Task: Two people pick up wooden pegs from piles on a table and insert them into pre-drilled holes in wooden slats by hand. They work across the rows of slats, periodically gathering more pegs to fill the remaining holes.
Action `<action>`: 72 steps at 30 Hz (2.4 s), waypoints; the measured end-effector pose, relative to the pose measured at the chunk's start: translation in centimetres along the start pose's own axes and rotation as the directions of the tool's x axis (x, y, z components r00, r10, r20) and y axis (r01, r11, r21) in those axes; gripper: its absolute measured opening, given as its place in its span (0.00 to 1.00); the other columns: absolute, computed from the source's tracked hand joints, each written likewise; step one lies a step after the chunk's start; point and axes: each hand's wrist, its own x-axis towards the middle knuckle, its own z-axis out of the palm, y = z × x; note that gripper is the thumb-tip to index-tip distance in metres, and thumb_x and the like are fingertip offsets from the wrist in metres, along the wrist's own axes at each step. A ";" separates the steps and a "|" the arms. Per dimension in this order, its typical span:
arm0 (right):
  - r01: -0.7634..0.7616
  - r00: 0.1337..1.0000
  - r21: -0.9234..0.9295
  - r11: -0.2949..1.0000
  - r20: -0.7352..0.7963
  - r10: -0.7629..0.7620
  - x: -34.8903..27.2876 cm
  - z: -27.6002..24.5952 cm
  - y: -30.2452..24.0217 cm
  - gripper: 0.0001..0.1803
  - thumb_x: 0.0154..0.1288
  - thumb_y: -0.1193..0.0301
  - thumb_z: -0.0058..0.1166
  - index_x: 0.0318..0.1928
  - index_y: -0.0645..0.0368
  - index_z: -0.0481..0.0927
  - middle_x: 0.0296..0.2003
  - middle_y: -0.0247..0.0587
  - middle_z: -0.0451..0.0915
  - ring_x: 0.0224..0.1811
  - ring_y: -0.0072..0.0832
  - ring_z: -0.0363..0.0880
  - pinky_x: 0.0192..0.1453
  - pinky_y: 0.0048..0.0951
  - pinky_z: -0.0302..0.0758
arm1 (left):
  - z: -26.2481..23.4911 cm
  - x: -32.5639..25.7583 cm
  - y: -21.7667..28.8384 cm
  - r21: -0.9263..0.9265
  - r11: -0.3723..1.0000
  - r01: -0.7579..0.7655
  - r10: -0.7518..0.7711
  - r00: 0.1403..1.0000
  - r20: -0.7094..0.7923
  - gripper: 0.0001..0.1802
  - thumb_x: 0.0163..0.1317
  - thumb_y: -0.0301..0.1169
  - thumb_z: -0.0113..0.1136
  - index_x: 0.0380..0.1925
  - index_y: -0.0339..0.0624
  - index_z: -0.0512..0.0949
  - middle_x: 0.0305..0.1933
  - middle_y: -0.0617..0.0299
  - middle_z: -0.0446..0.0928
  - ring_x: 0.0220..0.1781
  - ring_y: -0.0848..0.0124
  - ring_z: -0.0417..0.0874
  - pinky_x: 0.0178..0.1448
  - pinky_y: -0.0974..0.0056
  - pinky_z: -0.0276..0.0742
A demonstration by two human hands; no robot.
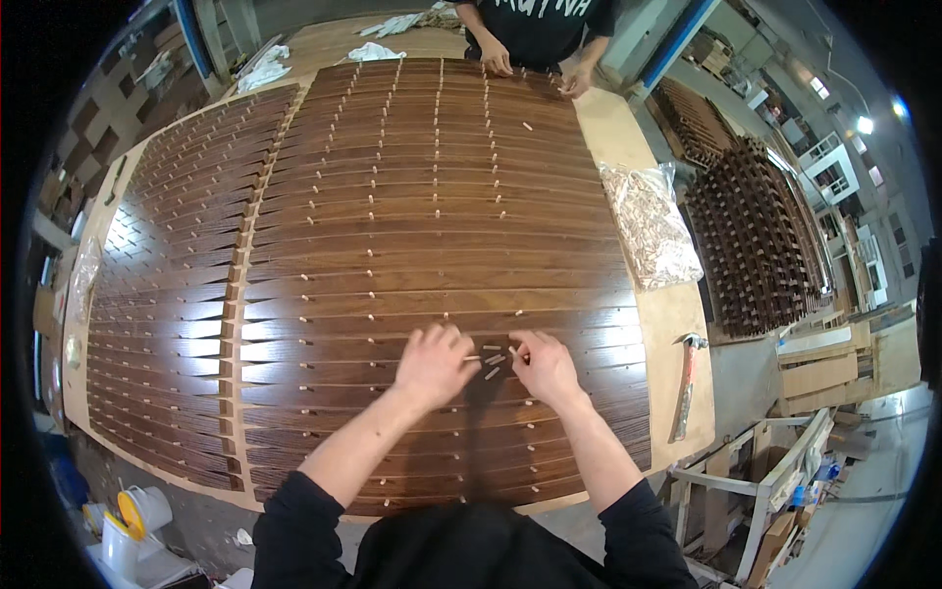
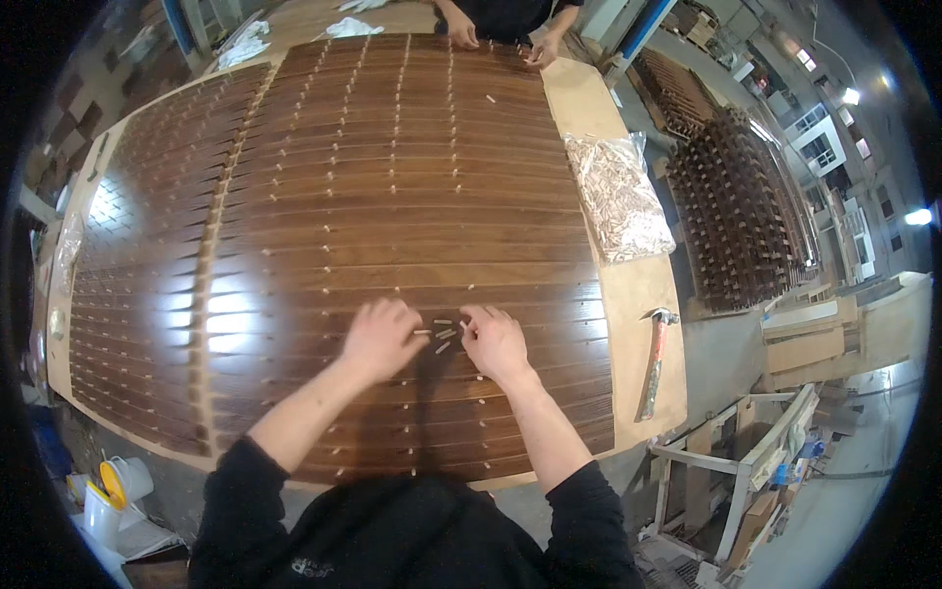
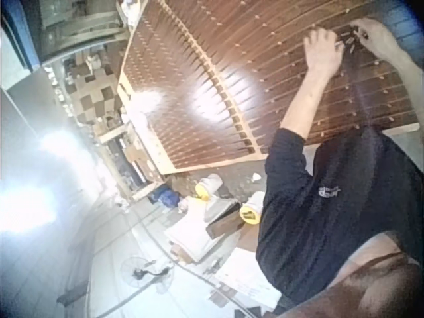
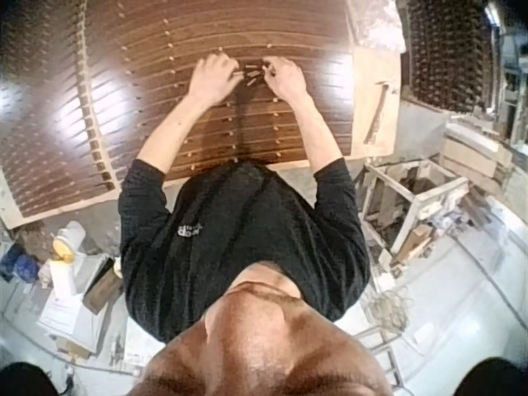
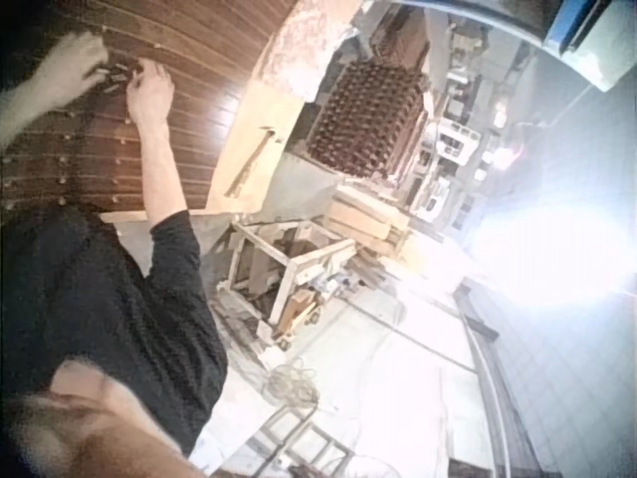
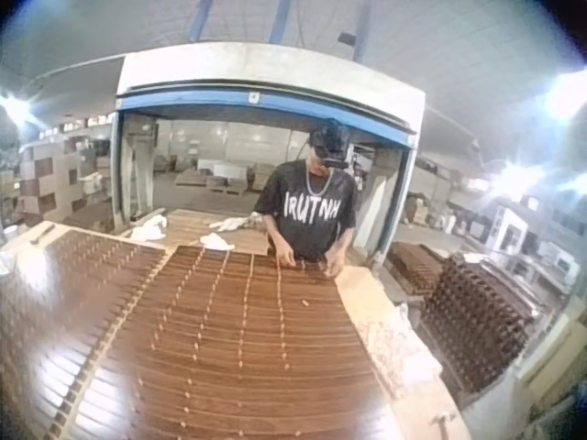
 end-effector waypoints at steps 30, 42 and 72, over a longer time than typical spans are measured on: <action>0.130 0.991 -0.393 0.910 0.047 -0.122 9.5 -2.1 0.1 0.07 0.64 0.64 0.64 0.40 0.48 0.87 0.39 0.36 0.88 0.50 0.38 0.85 0.55 0.46 0.74 | 1.1 6.9 -2.4 -0.158 0.985 0.070 -0.093 0.986 -0.142 0.06 0.67 0.33 0.62 0.43 0.50 0.82 0.48 0.61 0.81 0.59 0.58 0.79 0.61 0.50 0.70; 0.260 0.954 -0.187 0.948 0.200 -0.222 4.3 0.7 -2.4 0.07 0.61 0.67 0.66 0.40 0.48 0.83 0.36 0.33 0.83 0.47 0.34 0.85 0.52 0.41 0.76 | -2.9 7.4 -7.9 -0.478 0.796 0.371 -0.433 0.901 -0.022 0.13 0.68 0.39 0.67 0.41 0.41 0.80 0.38 0.48 0.87 0.41 0.49 0.89 0.48 0.51 0.83; -0.148 0.983 0.008 0.989 -0.105 0.148 13.5 -0.4 3.2 0.10 0.67 0.59 0.66 0.40 0.51 0.88 0.36 0.43 0.90 0.42 0.43 0.88 0.52 0.45 0.78 | -1.9 6.7 -6.8 -0.221 0.951 0.217 -0.223 0.975 -0.004 0.10 0.66 0.37 0.66 0.41 0.43 0.83 0.40 0.56 0.82 0.46 0.55 0.84 0.50 0.53 0.81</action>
